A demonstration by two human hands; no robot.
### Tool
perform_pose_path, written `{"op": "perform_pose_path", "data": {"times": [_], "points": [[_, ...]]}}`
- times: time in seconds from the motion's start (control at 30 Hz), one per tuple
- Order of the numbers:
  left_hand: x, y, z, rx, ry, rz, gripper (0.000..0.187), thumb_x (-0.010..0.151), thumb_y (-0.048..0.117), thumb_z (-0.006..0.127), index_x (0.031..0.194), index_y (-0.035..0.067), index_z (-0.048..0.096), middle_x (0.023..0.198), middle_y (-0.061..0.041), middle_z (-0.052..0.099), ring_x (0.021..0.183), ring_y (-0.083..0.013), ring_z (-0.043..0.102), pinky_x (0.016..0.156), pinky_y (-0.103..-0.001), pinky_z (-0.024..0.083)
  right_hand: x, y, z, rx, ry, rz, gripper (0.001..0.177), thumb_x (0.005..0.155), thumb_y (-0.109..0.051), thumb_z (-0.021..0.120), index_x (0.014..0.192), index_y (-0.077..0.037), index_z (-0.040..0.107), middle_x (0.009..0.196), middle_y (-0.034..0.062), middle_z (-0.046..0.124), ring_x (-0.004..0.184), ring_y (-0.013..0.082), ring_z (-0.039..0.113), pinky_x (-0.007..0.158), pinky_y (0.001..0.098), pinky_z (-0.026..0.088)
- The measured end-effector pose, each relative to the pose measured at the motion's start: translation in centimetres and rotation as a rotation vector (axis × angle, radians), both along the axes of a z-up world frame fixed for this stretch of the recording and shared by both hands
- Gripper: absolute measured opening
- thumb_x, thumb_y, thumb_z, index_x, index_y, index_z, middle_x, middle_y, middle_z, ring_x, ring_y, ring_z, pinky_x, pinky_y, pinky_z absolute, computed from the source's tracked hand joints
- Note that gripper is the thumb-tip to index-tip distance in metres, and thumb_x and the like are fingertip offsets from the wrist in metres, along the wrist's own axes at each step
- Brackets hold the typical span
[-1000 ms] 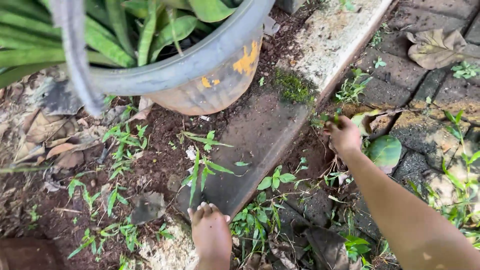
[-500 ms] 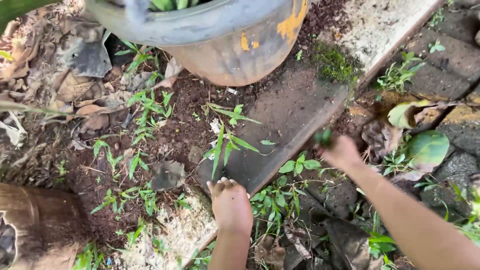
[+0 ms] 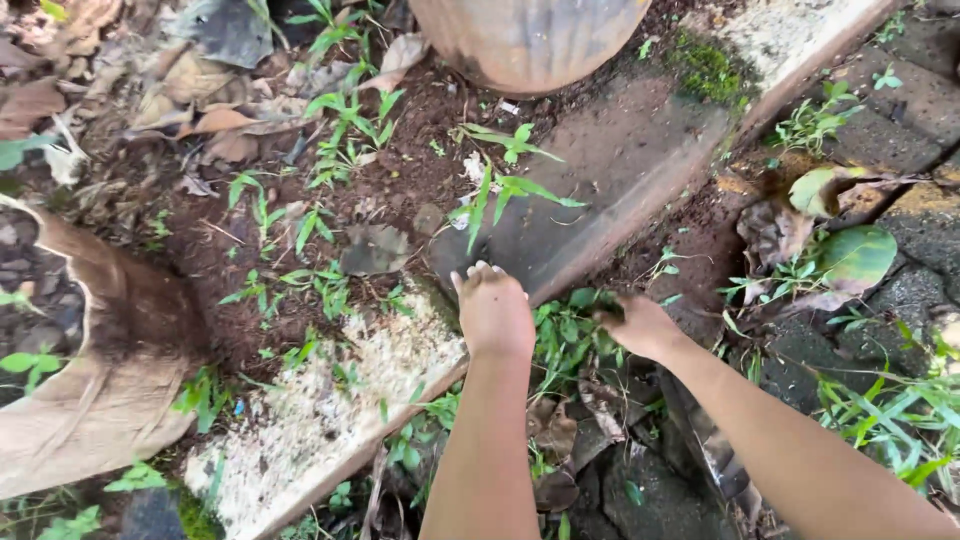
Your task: Pulling weeds and grass by hand from garden beds and around potted plants.
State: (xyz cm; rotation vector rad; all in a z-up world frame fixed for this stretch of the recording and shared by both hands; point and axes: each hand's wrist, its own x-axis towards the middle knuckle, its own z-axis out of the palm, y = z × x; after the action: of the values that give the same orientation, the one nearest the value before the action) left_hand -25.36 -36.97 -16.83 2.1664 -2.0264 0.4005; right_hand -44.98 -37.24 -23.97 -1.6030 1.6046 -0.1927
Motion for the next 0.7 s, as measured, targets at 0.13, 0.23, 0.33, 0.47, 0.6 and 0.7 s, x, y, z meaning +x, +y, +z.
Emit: {"op": "perform_pose_path", "data": {"times": [0.13,0.23,0.33,0.47,0.6,0.7], "points": [[0.6,6.6,3.7,0.008,0.224,-0.010,0.050,0.092,0.032,0.066,0.128,-0.001,0.064,0.136,-0.020,0.062,0.133,-0.0356,0.054,0.120,-0.064,0.023,5.1,-0.6,3.5,0.125,0.072,0.013,0.094,0.078,-0.062,0.073,0.143,-0.003,0.041,0.136,0.0282,0.060,0.127,0.0437,0.060,0.110,0.0521,0.050],[2.2,13.1,3.1,-0.088,0.317,0.021,0.040,0.098,0.027,0.059,0.130,0.002,0.064,0.141,-0.020,0.058,0.140,-0.0372,0.045,0.119,-0.064,0.024,8.9,-0.7,2.0,0.123,0.072,-0.039,0.067,0.079,-0.050,0.074,0.121,-0.002,0.054,0.117,0.0235,0.066,0.111,0.0388,0.066,0.096,0.0472,0.054],[5.5,18.0,1.9,-0.080,0.328,0.082,0.036,0.102,0.027,0.054,0.130,0.009,0.065,0.150,-0.019,0.050,0.146,-0.0370,0.035,0.121,-0.065,0.019,10.7,-1.2,0.0,0.066,0.055,-0.136,0.032,0.089,-0.027,0.061,0.100,0.001,0.071,0.098,0.0227,0.074,0.094,0.0371,0.072,0.083,0.0446,0.060],[8.4,20.9,3.6,-0.184,0.206,0.078,0.032,0.104,0.018,0.053,0.132,0.009,0.064,0.153,-0.020,0.049,0.147,-0.0368,0.039,0.124,-0.055,0.029,9.8,3.0,1.8,0.113,-0.182,-0.150,0.035,0.103,0.005,0.051,0.138,0.004,0.055,0.072,0.0152,0.069,0.042,0.0134,0.053,0.032,0.0200,0.047],[12.9,19.0,4.3,-0.173,0.057,0.099,0.045,0.104,0.031,0.051,0.142,0.009,0.057,0.159,-0.024,0.041,0.149,-0.0378,0.035,0.125,-0.053,0.029,9.6,9.2,0.7,0.080,-0.171,0.287,0.016,0.103,0.000,0.056,0.113,-0.006,0.067,0.073,0.0086,0.070,0.040,0.0080,0.064,0.029,0.0142,0.056],[17.1,18.1,3.4,-0.224,-0.360,0.191,0.090,0.102,0.070,0.014,0.161,0.003,0.008,0.170,-0.016,0.005,0.160,-0.0290,0.003,0.134,-0.041,0.003,8.2,9.7,-6.1,-0.350,-0.005,0.660,0.039,0.089,-0.001,0.066,0.126,-0.010,0.067,0.131,0.0095,0.069,0.114,0.0216,0.074,0.101,0.0266,0.062]]}}
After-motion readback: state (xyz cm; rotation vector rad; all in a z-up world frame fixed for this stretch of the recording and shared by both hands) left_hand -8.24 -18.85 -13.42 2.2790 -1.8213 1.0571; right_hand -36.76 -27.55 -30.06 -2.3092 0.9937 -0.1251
